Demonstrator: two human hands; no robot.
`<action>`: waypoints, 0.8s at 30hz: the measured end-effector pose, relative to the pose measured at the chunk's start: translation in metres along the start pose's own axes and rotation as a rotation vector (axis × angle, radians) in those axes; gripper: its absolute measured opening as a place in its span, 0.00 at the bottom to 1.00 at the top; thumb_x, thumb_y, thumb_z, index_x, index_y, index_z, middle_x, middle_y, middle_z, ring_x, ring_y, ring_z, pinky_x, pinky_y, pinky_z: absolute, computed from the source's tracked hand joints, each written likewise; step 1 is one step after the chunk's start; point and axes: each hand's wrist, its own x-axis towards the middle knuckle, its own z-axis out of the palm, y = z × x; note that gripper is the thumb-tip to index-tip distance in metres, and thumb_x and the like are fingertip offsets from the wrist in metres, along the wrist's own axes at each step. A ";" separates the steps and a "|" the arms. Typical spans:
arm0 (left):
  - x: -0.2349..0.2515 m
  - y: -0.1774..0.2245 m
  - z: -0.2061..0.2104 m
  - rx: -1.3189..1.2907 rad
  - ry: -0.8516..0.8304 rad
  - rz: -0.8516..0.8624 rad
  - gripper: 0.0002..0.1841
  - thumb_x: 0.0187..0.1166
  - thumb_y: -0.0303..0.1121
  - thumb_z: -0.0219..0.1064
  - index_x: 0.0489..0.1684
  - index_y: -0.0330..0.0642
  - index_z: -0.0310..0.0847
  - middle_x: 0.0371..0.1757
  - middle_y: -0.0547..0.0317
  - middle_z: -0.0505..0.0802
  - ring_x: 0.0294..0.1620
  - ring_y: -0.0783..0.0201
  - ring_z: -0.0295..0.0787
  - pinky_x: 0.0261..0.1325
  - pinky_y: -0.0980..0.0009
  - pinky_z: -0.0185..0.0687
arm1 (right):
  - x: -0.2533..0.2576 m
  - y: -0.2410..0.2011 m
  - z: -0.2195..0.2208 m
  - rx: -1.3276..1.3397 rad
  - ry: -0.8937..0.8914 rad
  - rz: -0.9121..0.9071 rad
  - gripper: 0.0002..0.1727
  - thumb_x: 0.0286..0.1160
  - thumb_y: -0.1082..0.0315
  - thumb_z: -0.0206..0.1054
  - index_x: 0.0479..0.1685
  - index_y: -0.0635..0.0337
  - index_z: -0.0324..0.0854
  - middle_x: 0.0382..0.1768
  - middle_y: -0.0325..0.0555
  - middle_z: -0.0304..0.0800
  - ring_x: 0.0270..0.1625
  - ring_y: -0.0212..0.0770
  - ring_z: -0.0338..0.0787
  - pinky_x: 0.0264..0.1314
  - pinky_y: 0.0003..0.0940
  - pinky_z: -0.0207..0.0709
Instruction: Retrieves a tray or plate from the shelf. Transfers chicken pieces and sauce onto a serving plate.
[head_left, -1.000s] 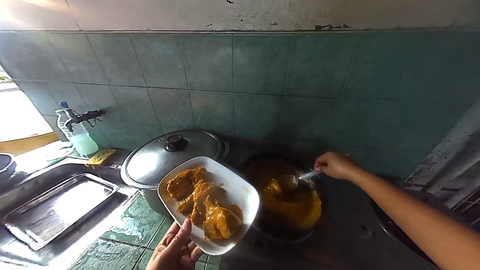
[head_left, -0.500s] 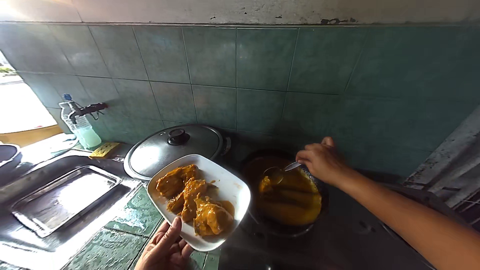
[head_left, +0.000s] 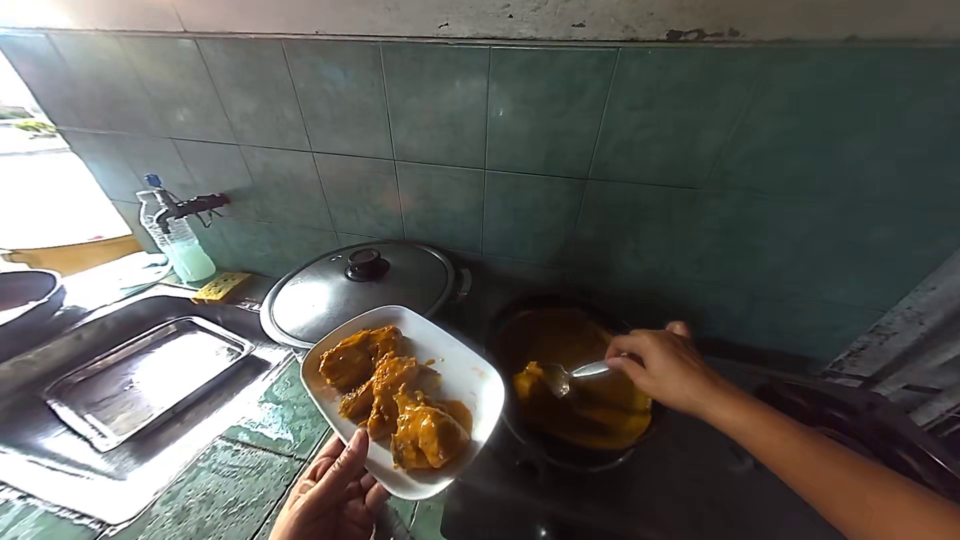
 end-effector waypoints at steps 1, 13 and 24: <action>0.000 0.000 0.000 0.001 0.005 -0.005 0.10 0.94 0.31 0.44 0.60 0.41 0.71 0.44 0.49 0.96 0.42 0.58 0.97 0.51 0.60 0.95 | -0.004 0.000 0.005 0.020 0.026 -0.022 0.10 0.81 0.53 0.70 0.46 0.44 0.95 0.39 0.39 0.95 0.48 0.41 0.90 0.73 0.60 0.63; 0.001 0.004 -0.007 0.047 -0.042 -0.003 0.10 0.95 0.31 0.43 0.60 0.43 0.69 0.45 0.51 0.96 0.44 0.59 0.97 0.52 0.60 0.94 | -0.003 -0.002 0.019 0.286 -0.183 0.074 0.11 0.82 0.53 0.70 0.50 0.45 0.94 0.45 0.38 0.96 0.56 0.39 0.89 0.76 0.60 0.63; 0.007 -0.005 0.001 0.046 -0.031 -0.063 0.11 0.94 0.30 0.44 0.60 0.40 0.71 0.43 0.48 0.95 0.41 0.57 0.97 0.48 0.60 0.95 | 0.000 0.011 -0.011 0.302 0.085 0.103 0.08 0.81 0.56 0.72 0.46 0.44 0.95 0.40 0.36 0.97 0.49 0.39 0.92 0.70 0.63 0.70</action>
